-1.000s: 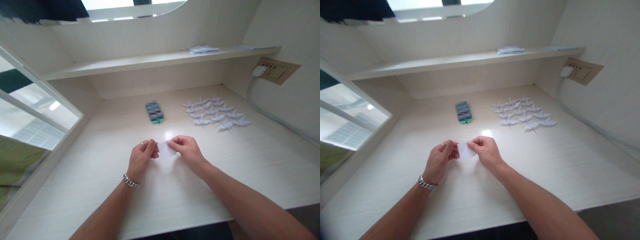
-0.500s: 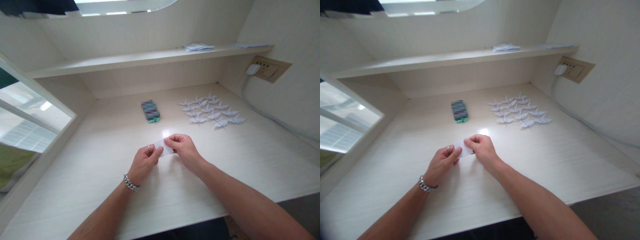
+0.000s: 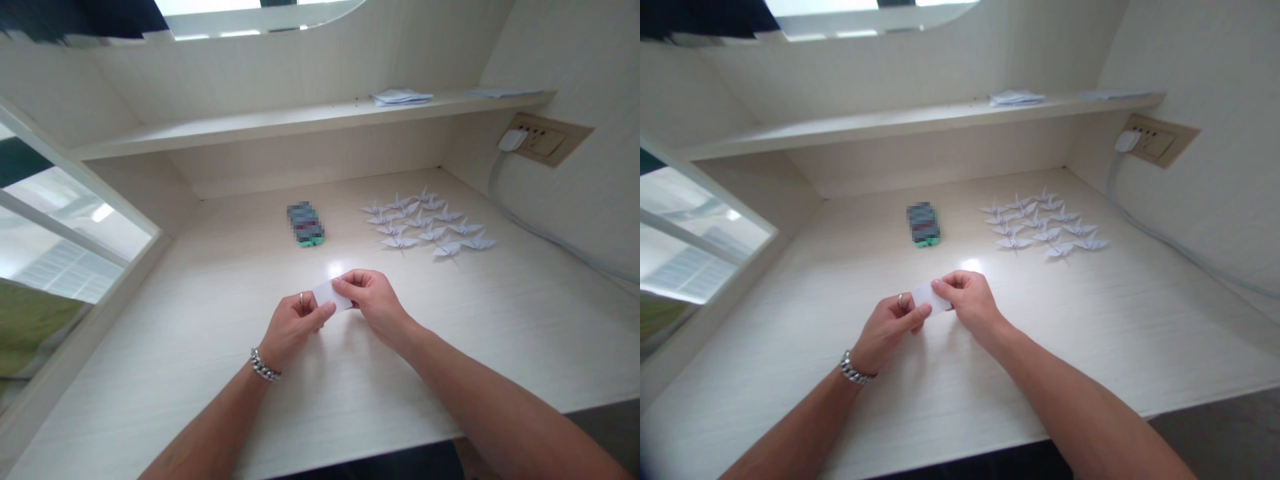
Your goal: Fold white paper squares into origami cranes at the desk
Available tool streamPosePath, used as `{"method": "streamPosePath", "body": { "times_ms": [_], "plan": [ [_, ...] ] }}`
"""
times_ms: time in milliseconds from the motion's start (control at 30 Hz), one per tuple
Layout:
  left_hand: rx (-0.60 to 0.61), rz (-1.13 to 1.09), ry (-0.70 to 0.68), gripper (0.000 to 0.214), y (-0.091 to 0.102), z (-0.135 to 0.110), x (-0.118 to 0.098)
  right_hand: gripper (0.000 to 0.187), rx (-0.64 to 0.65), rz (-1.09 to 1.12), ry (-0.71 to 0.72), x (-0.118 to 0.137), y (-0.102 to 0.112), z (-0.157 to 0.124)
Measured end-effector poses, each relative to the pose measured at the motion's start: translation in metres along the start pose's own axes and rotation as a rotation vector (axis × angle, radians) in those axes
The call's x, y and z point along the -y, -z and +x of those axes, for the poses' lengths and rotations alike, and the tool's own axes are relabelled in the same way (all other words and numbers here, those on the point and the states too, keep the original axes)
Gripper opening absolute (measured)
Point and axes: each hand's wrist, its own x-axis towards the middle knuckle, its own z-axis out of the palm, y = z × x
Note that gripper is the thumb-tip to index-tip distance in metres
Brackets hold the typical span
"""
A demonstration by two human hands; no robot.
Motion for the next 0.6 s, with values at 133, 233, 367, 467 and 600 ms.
{"method": "streamPosePath", "body": {
  "times_ms": [133, 233, 367, 467, 600],
  "plan": [
    [-0.014, -0.102, 0.006, 0.035, -0.0001, 0.0013, 0.0034, 0.029, 0.031, -0.007, -0.016, -0.0008, -0.0007, -0.0004],
    [-0.005, -0.118, 0.037, 0.040, 0.0005, 0.0018, 0.0082, 0.027, 0.042, -0.013, -0.001, 0.0000, -0.0016, -0.0010],
    [-0.060, -0.014, -0.019, 0.041, 0.0028, 0.0020, 0.0073, 0.024, 0.045, -0.064, 0.045, 0.0001, 0.0001, -0.0007],
    [-0.081, 0.008, -0.076, 0.033, 0.0046, 0.0020, 0.0038, 0.022, 0.064, -0.103, 0.065, -0.0004, 0.0019, -0.0001],
    [-0.077, 0.019, -0.100, 0.038, 0.0056, 0.0017, 0.0048, 0.020, 0.064, -0.108, 0.067, 0.0006, 0.0009, 0.0000]
  ]
}}
